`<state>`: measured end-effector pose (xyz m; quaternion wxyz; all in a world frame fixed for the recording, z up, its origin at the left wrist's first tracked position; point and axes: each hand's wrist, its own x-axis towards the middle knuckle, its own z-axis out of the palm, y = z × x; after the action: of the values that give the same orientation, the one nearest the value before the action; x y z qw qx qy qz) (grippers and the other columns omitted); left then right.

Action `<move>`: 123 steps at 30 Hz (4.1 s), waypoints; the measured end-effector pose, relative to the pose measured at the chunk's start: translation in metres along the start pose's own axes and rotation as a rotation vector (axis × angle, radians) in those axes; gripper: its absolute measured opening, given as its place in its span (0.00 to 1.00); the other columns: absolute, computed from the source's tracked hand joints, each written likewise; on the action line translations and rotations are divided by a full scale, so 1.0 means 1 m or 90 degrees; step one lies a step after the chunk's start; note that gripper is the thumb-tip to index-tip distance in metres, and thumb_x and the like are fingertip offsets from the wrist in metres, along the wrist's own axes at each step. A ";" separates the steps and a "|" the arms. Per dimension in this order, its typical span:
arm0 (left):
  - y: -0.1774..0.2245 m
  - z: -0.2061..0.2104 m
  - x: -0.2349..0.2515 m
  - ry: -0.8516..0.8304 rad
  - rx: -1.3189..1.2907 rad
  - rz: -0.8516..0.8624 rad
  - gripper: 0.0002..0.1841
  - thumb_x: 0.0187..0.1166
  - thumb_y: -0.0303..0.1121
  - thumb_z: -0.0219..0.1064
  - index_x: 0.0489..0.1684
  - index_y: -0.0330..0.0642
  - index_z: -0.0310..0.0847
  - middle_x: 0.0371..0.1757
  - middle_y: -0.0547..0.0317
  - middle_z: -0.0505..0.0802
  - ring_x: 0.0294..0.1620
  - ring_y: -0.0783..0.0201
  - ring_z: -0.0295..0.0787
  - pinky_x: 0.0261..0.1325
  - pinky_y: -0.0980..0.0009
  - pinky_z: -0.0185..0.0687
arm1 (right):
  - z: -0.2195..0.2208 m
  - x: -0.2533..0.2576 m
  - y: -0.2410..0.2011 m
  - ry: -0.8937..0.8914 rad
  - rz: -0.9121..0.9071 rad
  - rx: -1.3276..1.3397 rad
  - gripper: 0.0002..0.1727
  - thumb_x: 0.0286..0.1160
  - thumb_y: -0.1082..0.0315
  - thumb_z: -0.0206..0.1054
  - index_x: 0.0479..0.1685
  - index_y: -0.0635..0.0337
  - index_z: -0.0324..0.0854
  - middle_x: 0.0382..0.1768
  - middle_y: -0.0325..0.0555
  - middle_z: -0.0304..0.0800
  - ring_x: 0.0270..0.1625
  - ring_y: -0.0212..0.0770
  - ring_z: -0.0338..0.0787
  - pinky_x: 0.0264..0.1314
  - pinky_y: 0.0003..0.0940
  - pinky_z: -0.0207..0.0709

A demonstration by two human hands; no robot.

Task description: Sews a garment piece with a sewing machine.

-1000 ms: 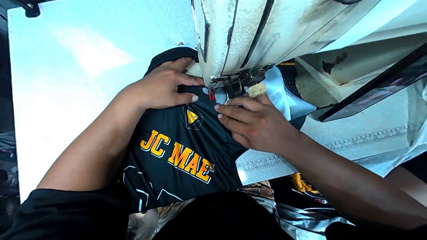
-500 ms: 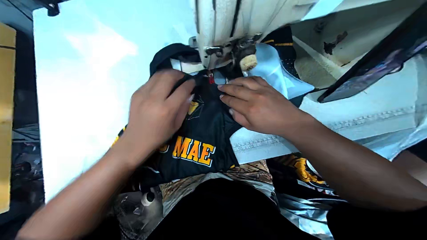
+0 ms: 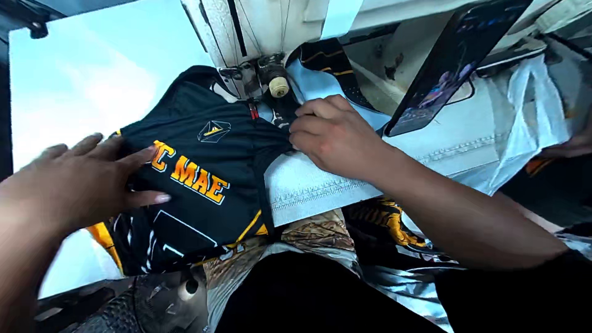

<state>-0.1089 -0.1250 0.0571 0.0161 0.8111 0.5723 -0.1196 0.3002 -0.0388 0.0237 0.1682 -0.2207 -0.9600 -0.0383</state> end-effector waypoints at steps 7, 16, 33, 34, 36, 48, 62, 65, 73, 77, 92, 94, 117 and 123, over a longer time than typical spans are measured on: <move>0.203 -0.044 0.081 0.326 -0.121 -0.173 0.11 0.71 0.33 0.71 0.34 0.31 0.86 0.31 0.38 0.91 0.33 0.35 0.92 0.27 0.41 0.80 | -0.039 0.035 -0.020 -0.033 -0.036 0.025 0.12 0.82 0.73 0.56 0.35 0.65 0.85 0.31 0.55 0.86 0.43 0.59 0.88 0.45 0.54 0.74; 0.202 -0.011 0.050 0.254 -0.097 -0.182 0.03 0.66 0.24 0.73 0.27 0.33 0.87 0.33 0.39 0.90 0.38 0.37 0.91 0.29 0.43 0.80 | -0.036 0.003 -0.003 -0.064 -0.072 0.011 0.14 0.83 0.74 0.55 0.38 0.61 0.89 0.39 0.54 0.89 0.55 0.61 0.85 0.55 0.56 0.71; 0.179 0.064 -0.023 0.284 -0.295 -0.111 0.42 0.82 0.65 0.54 0.81 0.35 0.71 0.80 0.28 0.76 0.85 0.30 0.68 0.83 0.33 0.61 | 0.013 -0.028 -0.064 -0.217 0.090 0.167 0.50 0.83 0.26 0.33 0.90 0.56 0.64 0.94 0.45 0.55 0.97 0.54 0.48 0.95 0.65 0.40; 0.155 0.069 -0.028 0.275 -0.300 -0.056 0.41 0.83 0.65 0.54 0.83 0.36 0.69 0.81 0.26 0.74 0.85 0.29 0.66 0.83 0.32 0.62 | 0.013 -0.029 -0.063 -0.219 0.082 0.160 0.50 0.83 0.26 0.34 0.91 0.56 0.63 0.94 0.45 0.55 0.97 0.55 0.48 0.94 0.67 0.39; 0.091 0.074 -0.027 0.225 -0.270 0.065 0.40 0.85 0.64 0.50 0.85 0.40 0.69 0.86 0.27 0.69 0.89 0.26 0.58 0.86 0.31 0.56 | 0.012 -0.029 -0.064 -0.225 0.067 0.154 0.49 0.83 0.27 0.35 0.91 0.53 0.63 0.94 0.45 0.55 0.96 0.58 0.47 0.93 0.69 0.38; 0.131 0.028 0.108 0.298 -0.308 0.309 0.20 0.86 0.35 0.58 0.72 0.41 0.84 0.77 0.40 0.82 0.82 0.43 0.74 0.85 0.51 0.67 | 0.012 -0.032 -0.058 -0.245 -0.040 0.159 0.38 0.82 0.26 0.40 0.86 0.27 0.72 0.94 0.38 0.56 0.95 0.71 0.43 0.84 0.87 0.35; 0.093 0.049 0.089 0.270 -0.241 0.399 0.25 0.87 0.54 0.52 0.75 0.59 0.84 0.81 0.43 0.79 0.88 0.39 0.65 0.89 0.36 0.53 | 0.008 -0.037 -0.038 -0.273 -0.134 0.153 0.36 0.74 0.26 0.51 0.82 0.21 0.74 0.94 0.33 0.55 0.94 0.76 0.39 0.73 0.98 0.30; 0.090 0.048 0.091 0.275 -0.242 0.403 0.25 0.87 0.54 0.51 0.74 0.58 0.84 0.80 0.42 0.80 0.87 0.39 0.66 0.89 0.36 0.53 | 0.009 -0.035 -0.036 -0.271 -0.133 0.155 0.36 0.74 0.25 0.50 0.82 0.21 0.74 0.94 0.32 0.56 0.94 0.75 0.40 0.73 0.98 0.30; 0.073 0.046 0.110 0.278 -0.236 0.398 0.25 0.88 0.53 0.51 0.75 0.58 0.84 0.81 0.43 0.80 0.88 0.40 0.65 0.90 0.38 0.52 | 0.013 -0.017 -0.019 -0.282 -0.130 0.140 0.37 0.74 0.25 0.49 0.85 0.20 0.71 0.96 0.30 0.50 0.95 0.72 0.37 0.73 0.94 0.42; 0.064 0.044 0.123 0.283 -0.221 0.394 0.26 0.87 0.54 0.50 0.73 0.54 0.83 0.81 0.44 0.79 0.88 0.42 0.66 0.90 0.38 0.52 | 0.012 -0.005 -0.008 -0.316 -0.121 0.136 0.37 0.75 0.26 0.48 0.86 0.17 0.68 0.96 0.25 0.45 0.96 0.69 0.35 0.72 0.82 0.55; 0.034 0.024 0.168 0.192 -0.163 0.292 0.33 0.84 0.64 0.44 0.83 0.63 0.75 0.87 0.43 0.72 0.91 0.42 0.60 0.89 0.34 0.46 | 0.026 0.035 0.037 -0.311 -0.131 0.155 0.36 0.77 0.32 0.51 0.88 0.21 0.65 0.96 0.27 0.46 0.94 0.69 0.45 0.69 0.79 0.64; 0.033 0.022 0.170 0.192 -0.136 0.277 0.34 0.84 0.65 0.43 0.84 0.64 0.73 0.88 0.43 0.70 0.92 0.41 0.58 0.89 0.34 0.45 | 0.026 0.036 0.035 -0.268 -0.132 0.129 0.34 0.81 0.34 0.43 0.86 0.23 0.69 0.95 0.30 0.52 0.94 0.67 0.50 0.70 0.77 0.65; 0.137 -0.024 0.009 -0.056 -0.618 -0.079 0.25 0.74 0.49 0.73 0.66 0.46 0.86 0.37 0.62 0.96 0.32 0.69 0.92 0.37 0.63 0.90 | 0.015 0.010 -0.182 0.037 -0.098 0.372 0.12 0.86 0.65 0.59 0.48 0.47 0.91 0.60 0.45 0.92 0.64 0.48 0.88 0.62 0.49 0.81; 0.129 -0.014 -0.021 0.201 -0.404 -0.090 0.15 0.80 0.43 0.66 0.55 0.45 0.90 0.42 0.52 0.96 0.41 0.60 0.93 0.43 0.51 0.86 | -0.005 0.037 -0.100 0.127 -0.030 0.494 0.12 0.80 0.74 0.63 0.54 0.68 0.90 0.54 0.53 0.95 0.64 0.42 0.91 0.73 0.35 0.81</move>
<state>0.0069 -0.1868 0.0606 0.1702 0.7328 0.6309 0.1898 0.2272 -0.1142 0.0410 0.3302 -0.1136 -0.8870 0.3022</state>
